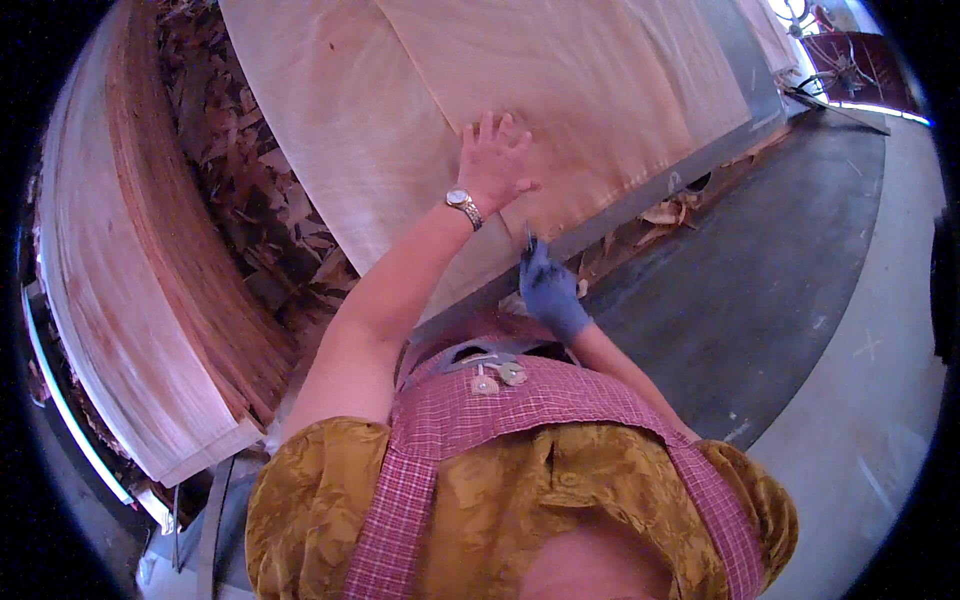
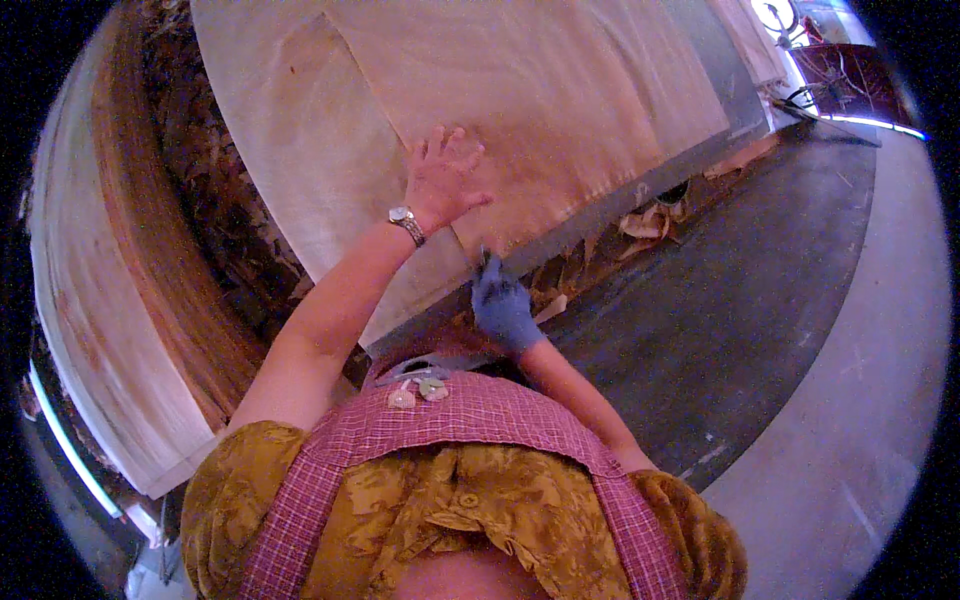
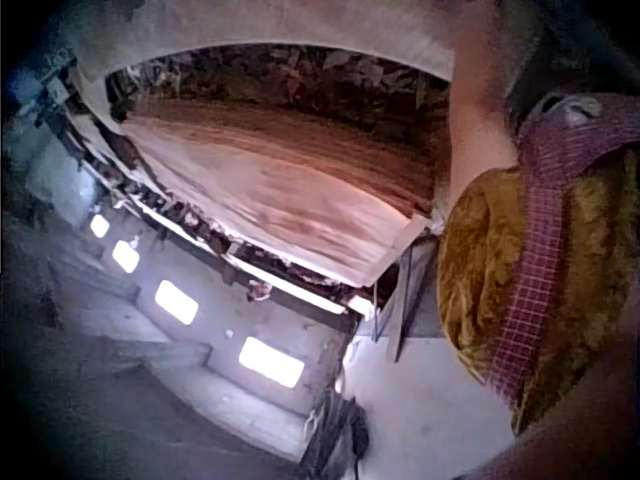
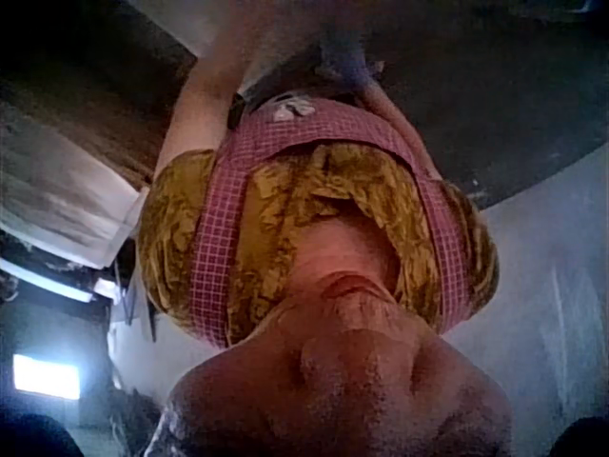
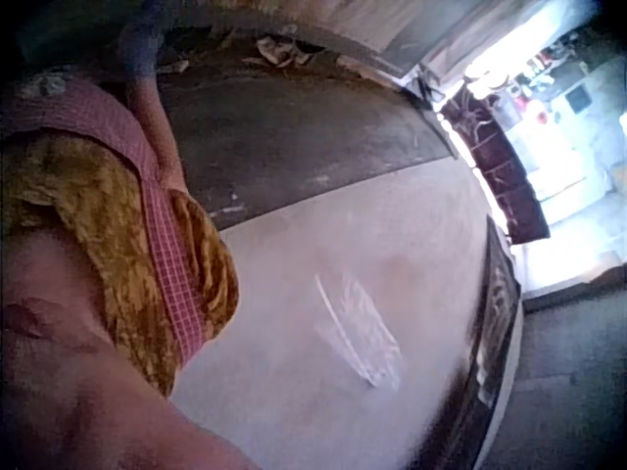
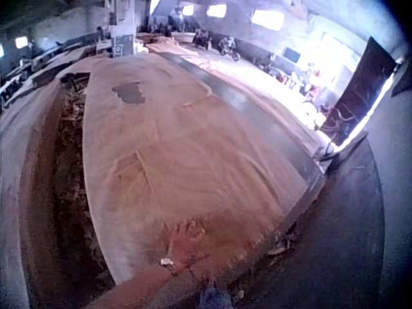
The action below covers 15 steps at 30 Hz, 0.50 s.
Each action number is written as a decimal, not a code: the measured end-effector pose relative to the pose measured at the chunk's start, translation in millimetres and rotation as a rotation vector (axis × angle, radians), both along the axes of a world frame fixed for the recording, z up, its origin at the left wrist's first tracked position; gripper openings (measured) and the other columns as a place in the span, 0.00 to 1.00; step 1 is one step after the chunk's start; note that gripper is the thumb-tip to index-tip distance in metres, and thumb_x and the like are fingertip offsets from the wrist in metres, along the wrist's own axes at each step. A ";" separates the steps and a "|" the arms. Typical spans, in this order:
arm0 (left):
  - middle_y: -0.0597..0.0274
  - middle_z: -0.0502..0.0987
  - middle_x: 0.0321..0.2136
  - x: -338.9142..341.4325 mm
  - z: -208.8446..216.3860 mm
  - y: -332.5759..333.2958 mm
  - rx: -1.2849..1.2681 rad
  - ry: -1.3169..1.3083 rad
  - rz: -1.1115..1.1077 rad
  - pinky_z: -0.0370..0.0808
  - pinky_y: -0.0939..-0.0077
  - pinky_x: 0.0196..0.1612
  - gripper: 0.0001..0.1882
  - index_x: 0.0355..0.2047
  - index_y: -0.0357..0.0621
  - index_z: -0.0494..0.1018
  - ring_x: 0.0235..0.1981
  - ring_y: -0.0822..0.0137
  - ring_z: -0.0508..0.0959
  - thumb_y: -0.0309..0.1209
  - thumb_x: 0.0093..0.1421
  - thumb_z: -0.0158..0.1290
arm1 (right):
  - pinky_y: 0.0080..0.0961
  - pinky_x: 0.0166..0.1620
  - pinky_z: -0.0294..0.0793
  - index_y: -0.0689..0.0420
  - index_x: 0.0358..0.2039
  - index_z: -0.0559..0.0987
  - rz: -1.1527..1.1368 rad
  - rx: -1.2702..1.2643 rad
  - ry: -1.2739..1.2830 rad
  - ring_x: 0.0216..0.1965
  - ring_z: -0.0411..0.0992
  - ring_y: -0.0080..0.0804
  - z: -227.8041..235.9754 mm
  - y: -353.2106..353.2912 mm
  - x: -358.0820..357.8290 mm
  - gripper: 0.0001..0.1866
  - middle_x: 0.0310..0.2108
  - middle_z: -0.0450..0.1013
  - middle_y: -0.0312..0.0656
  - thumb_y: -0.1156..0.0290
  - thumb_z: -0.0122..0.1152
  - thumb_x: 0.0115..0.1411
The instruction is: The person sorts wood veneers by picking up sheets from a large stack, applying small pieces of tape to mark sections, and using a bamboo stick to manage the piles.
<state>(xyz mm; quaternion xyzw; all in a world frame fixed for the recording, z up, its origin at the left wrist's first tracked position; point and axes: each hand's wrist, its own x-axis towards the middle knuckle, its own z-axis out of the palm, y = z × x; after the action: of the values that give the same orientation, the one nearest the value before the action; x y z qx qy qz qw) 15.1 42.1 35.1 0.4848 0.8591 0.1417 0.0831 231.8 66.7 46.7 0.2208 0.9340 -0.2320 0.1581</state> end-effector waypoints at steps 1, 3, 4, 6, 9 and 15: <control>0.59 0.63 0.62 2.1 -3.1 -0.7 0.013 0.028 0.012 0.56 0.50 0.63 0.40 0.58 0.60 0.69 0.63 0.51 0.58 0.54 0.44 0.63 | 0.46 0.32 0.76 0.64 0.53 0.66 0.060 0.090 0.014 0.30 0.77 0.51 -4.2 -7.7 25.8 0.22 0.42 0.70 0.61 0.65 0.49 0.62; 0.59 0.64 0.61 6.9 -8.1 -0.5 0.041 0.048 0.021 0.55 0.50 0.63 0.44 0.59 0.59 0.68 0.63 0.51 0.58 0.57 0.41 0.64 | 0.45 0.30 0.75 0.58 0.53 0.65 0.146 0.206 0.032 0.27 0.76 0.53 -14.1 -2.8 64.6 0.20 0.33 0.75 0.56 0.65 0.49 0.62; 0.59 0.64 0.61 5.6 -9.6 -1.4 0.055 0.048 0.020 0.55 0.50 0.63 0.46 0.60 0.58 0.66 0.63 0.51 0.59 0.57 0.40 0.64 | 0.45 0.29 0.75 0.56 0.52 0.66 0.170 0.229 0.041 0.26 0.76 0.53 -11.4 6.4 70.7 0.19 0.30 0.76 0.54 0.64 0.49 0.63; 0.60 0.64 0.61 2.3 -10.5 -1.1 0.073 0.039 0.041 0.55 0.51 0.64 0.50 0.62 0.56 0.63 0.63 0.50 0.58 0.57 0.39 0.65 | 0.45 0.28 0.74 0.54 0.48 0.68 0.158 0.186 0.133 0.26 0.76 0.52 -14.8 49.0 54.9 0.15 0.29 0.76 0.52 0.64 0.51 0.62; 0.61 0.63 0.61 10.9 -6.1 4.9 0.081 0.008 0.049 0.55 0.51 0.64 0.55 0.65 0.52 0.57 0.64 0.51 0.58 0.58 0.38 0.66 | 0.46 0.27 0.72 0.52 0.42 0.70 0.152 0.229 0.299 0.26 0.75 0.52 -29.3 112.3 -16.2 0.11 0.27 0.76 0.49 0.62 0.52 0.62; 0.61 0.64 0.61 12.8 -8.0 7.8 0.053 0.041 0.071 0.56 0.49 0.63 0.61 0.67 0.49 0.52 0.64 0.51 0.58 0.58 0.36 0.66 | 0.48 0.29 0.73 0.51 0.47 0.70 0.272 0.214 0.189 0.25 0.75 0.53 -25.4 143.6 -30.8 0.14 0.25 0.76 0.49 0.63 0.50 0.63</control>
<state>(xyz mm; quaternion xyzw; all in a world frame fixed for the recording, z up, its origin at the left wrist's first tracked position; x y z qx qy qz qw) 28.0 49.8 27.1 0.4590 0.8731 0.1572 0.0474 201.0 210.3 21.3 0.0855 0.9853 -0.1276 0.0752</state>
